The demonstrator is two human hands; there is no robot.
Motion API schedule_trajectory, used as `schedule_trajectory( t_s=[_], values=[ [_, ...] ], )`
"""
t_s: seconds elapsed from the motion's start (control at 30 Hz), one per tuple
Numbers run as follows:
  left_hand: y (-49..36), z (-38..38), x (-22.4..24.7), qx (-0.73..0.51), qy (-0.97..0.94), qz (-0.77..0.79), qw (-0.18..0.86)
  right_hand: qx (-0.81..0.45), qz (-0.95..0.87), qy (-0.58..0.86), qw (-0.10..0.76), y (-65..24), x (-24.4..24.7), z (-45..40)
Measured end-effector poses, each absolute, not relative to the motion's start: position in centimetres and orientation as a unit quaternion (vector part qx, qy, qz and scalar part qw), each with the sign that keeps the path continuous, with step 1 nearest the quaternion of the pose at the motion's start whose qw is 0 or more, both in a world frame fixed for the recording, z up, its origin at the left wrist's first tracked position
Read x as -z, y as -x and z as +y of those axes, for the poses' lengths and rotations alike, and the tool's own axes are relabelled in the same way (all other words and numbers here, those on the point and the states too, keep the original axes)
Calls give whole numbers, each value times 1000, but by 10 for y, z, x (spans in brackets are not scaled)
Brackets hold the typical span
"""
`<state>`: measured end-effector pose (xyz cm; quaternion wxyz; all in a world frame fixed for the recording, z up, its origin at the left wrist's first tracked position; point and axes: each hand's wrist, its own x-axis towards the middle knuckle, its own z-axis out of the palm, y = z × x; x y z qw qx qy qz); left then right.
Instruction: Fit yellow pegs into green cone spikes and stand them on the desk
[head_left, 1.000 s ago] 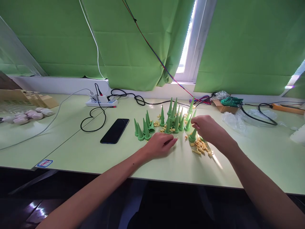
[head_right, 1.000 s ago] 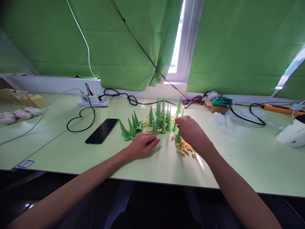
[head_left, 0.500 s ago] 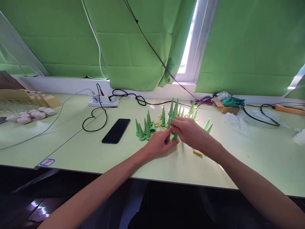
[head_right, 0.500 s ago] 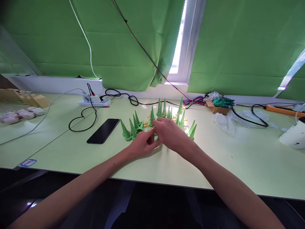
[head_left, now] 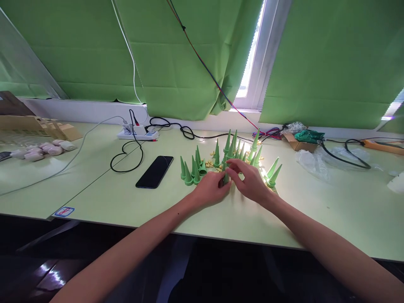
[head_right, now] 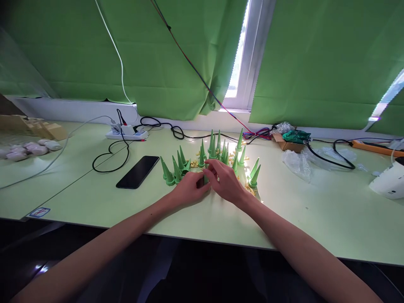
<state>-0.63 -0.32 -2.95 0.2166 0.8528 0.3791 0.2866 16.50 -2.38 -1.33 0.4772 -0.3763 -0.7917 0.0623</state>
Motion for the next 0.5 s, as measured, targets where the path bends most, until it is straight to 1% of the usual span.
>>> schedule_trajectory(
  t_s=[0.23, 0.33, 0.5],
  values=[
    [6, -3, 26, -280, -850, 397, 205, -1, -785, 411, 463, -174, 7, -19],
    [6, -4, 25, -285, -843, 407, 204, 13, -794, 432, 429, -181, 6, -14],
    [6, -4, 24, -301, -842, 396, 211, 6, -802, 492, 338, -190, -2, -12]
  ],
)
